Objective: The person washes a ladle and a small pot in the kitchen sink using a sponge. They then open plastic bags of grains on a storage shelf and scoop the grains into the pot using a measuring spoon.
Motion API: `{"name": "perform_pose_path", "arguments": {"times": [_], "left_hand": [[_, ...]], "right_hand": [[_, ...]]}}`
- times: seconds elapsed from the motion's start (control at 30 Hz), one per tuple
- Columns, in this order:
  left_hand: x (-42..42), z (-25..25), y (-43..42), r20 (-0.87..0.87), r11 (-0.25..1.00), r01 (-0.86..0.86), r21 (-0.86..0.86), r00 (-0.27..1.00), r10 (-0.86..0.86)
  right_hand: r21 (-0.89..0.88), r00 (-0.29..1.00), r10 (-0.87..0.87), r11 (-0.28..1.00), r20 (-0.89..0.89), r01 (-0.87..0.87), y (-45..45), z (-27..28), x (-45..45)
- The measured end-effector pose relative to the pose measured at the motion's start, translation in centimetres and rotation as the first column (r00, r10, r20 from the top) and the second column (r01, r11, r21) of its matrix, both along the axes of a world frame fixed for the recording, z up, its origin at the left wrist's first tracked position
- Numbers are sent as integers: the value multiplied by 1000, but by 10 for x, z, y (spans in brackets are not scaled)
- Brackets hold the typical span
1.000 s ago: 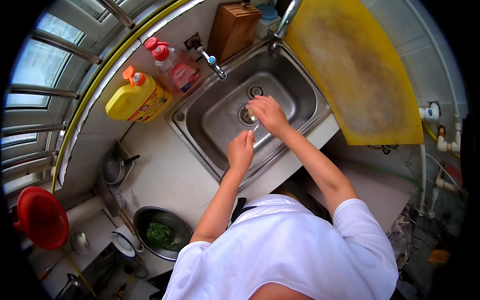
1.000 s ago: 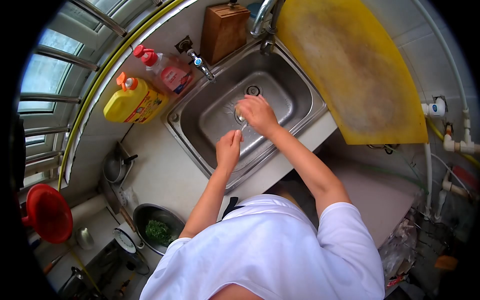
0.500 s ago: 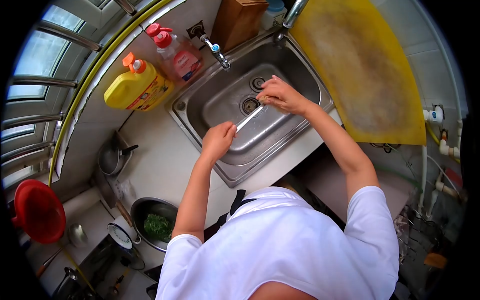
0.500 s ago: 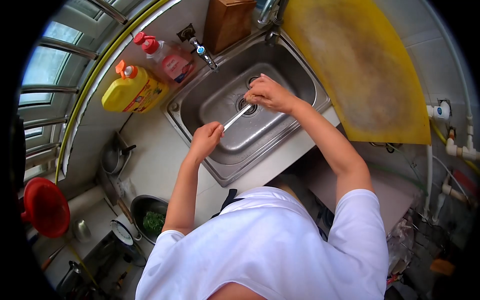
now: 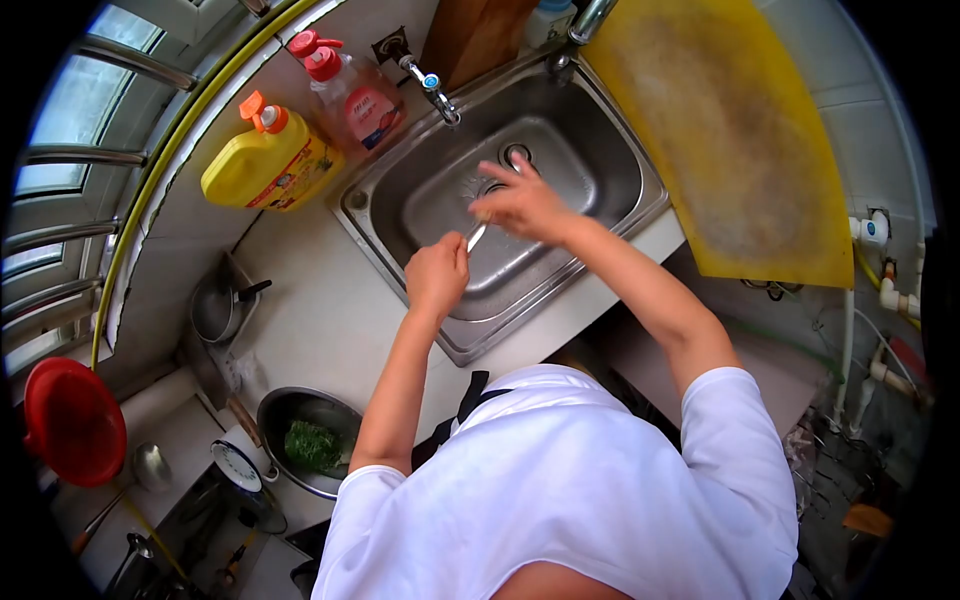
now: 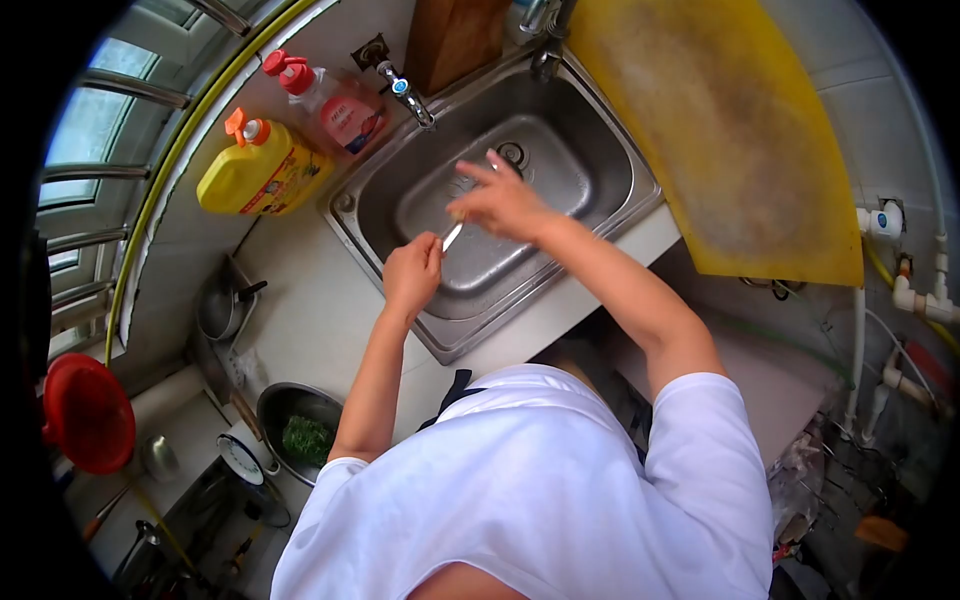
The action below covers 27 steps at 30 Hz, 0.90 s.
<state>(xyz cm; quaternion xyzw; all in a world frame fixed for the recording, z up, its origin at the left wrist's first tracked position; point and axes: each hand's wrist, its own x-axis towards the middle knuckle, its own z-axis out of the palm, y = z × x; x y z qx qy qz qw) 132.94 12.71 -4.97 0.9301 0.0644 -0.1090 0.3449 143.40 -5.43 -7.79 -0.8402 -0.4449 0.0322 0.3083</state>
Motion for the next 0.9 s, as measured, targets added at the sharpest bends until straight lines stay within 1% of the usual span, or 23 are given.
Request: {"name": "perform_pose_path", "arguments": {"times": [0.03,0.1,0.17,0.23,0.27,0.3,0.33,0.37,0.4,0.43,0.47,0.5,0.53,0.57,0.6,0.63,0.7,0.73,0.77,0.8,0.83,0.87,0.9], "left_hand": [[4,6,0,-8,999,-20,40,1000,20],[11,14,-1,-15,996,-38,81,999,39],[20,16,-3,-35,997,-76,32,996,77],[24,6,-8,-14,997,-70,23,997,70],[25,-2,-10,10,998,-62,12,998,62],[26,-14,-11,13,998,-60,11,998,60],[27,-25,-11,-171,917,-193,-350,975,140],[26,-37,-10,-367,692,-357,-628,919,142],[25,-32,-9,-367,691,-361,-627,919,146],[22,-22,-8,-593,465,-562,-684,800,94],[18,-15,-8,-762,222,-739,-636,647,-29],[14,-17,-8,-760,225,-737,-638,649,-29],[10,-19,-9,-786,95,-782,-616,603,-136],[5,-22,-10,-792,-30,-821,-570,559,-247],[3,-18,-15,-795,9,-821,-571,550,-257],[-1,-19,-19,-794,8,-821,-571,551,-256],[-8,-24,-25,-787,53,-806,-589,558,-261],[-9,-24,-26,-784,75,-800,-595,557,-275],[-11,-22,-28,-785,78,-801,-594,555,-275],[-11,-18,-30,-779,86,-799,-595,548,-304],[-12,-12,-32,-772,94,-796,-598,541,-334],[-12,-6,-34,-748,89,-789,-608,531,-398],[-14,-1,-38,-746,92,-786,-612,534,-399]], "right_hand": [[-2,1000,0,1000,-1,0,-1,1,9],[-46,992,-94,995,-79,91,0,4,19],[-84,993,-73,994,-94,65,8,7,18],[-117,994,31,992,-108,-44,15,12,12],[-154,999,20,988,-32,-25,12,16,15],[-154,999,18,988,-30,-22,10,15,19],[69,993,-120,990,4,119,6,13,26],[292,966,-257,925,3,245,2,11,32],[423,913,-305,814,-272,398,-7,9,36],[507,812,-368,643,-453,574,-14,3,39],[454,702,-425,549,-572,702,-24,-8,42],[381,572,-465,443,-676,811,-31,-21,45],[385,573,-468,440,-673,811,-30,-32,40],[289,504,-608,421,-613,860,-31,-43,31],[196,427,-731,385,-532,902,-29,-46,24],[197,429,-731,386,-532,901,-29,-48,20],[173,519,-696,506,-496,845,-26,-52,11],[152,599,-715,588,-361,794,-18,-39,5],[152,597,-716,586,-363,796,-12,-35,3],[189,684,-716,659,-138,728,-6,-33,1],[202,729,-678,731,96,652,-5,-33,1],[215,702,-585,686,-405,695,-6,-57,5],[219,703,-587,684,-402,696,-8,-55,9]]}}
